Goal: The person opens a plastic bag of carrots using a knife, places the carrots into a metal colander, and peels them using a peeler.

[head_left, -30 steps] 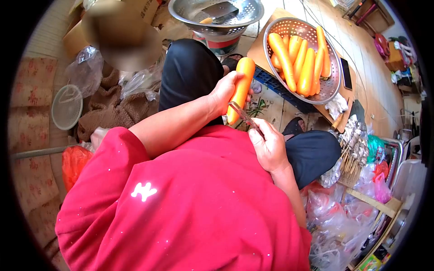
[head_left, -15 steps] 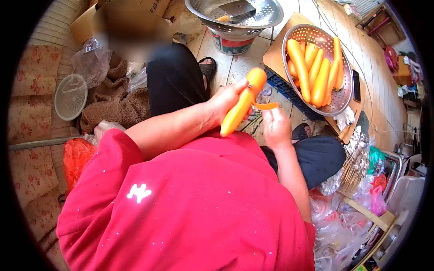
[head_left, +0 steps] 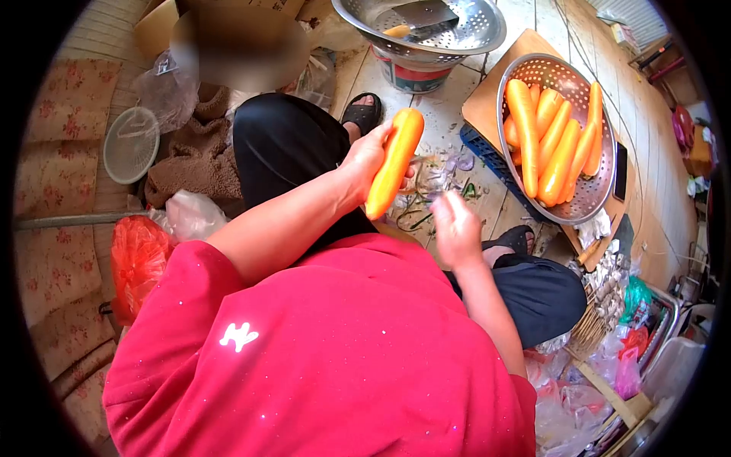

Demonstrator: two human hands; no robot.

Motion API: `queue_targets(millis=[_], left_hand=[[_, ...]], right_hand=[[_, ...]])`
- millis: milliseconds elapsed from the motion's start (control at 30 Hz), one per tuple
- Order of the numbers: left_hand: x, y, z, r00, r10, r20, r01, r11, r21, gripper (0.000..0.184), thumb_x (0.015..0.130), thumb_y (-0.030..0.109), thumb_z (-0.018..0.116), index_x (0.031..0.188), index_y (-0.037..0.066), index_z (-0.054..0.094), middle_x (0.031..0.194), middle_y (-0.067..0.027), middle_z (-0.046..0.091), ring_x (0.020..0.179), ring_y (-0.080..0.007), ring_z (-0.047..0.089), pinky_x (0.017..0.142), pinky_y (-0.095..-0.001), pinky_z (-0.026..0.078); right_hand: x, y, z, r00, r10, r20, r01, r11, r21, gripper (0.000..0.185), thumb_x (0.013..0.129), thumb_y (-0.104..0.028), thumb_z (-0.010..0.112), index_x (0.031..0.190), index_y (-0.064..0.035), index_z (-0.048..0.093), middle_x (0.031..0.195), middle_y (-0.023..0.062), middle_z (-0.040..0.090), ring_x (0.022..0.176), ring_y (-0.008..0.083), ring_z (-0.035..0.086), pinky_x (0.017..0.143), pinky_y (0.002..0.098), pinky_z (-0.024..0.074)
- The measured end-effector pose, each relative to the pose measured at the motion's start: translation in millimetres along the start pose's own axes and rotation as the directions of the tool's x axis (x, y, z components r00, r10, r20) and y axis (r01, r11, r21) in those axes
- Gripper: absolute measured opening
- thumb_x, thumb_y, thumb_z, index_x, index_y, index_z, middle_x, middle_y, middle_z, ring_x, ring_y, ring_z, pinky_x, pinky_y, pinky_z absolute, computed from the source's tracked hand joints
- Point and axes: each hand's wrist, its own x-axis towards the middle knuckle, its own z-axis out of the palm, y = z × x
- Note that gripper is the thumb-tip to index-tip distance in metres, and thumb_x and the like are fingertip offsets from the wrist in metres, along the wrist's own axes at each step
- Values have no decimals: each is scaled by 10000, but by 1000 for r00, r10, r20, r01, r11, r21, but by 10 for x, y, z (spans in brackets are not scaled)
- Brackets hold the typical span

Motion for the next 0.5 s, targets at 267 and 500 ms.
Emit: queue_targets(millis=[267,500], left_hand=[[84,-134,-10,995,4,-96,1,999,47,486,983,472,366,1090,39,558,864,-116,627,619,-234,612,507,-362,519],[-512,-8,-156,926,-218,309,107,935,339,481,980,424,387,1167,15,558,931,-165,645,653,-250,645,518,-352,534]], right_hand=[[-24,-120,51,993,-113,35,118,970,-212,163,926,-180,518,880,-25,532,724,199,576,673,409,584,591,446,439],[489,812,-313,900,429,-77,-433,861,-267,365,942,-335,423,941,-23,611,849,227,643,835,430,607,739,474,459]])
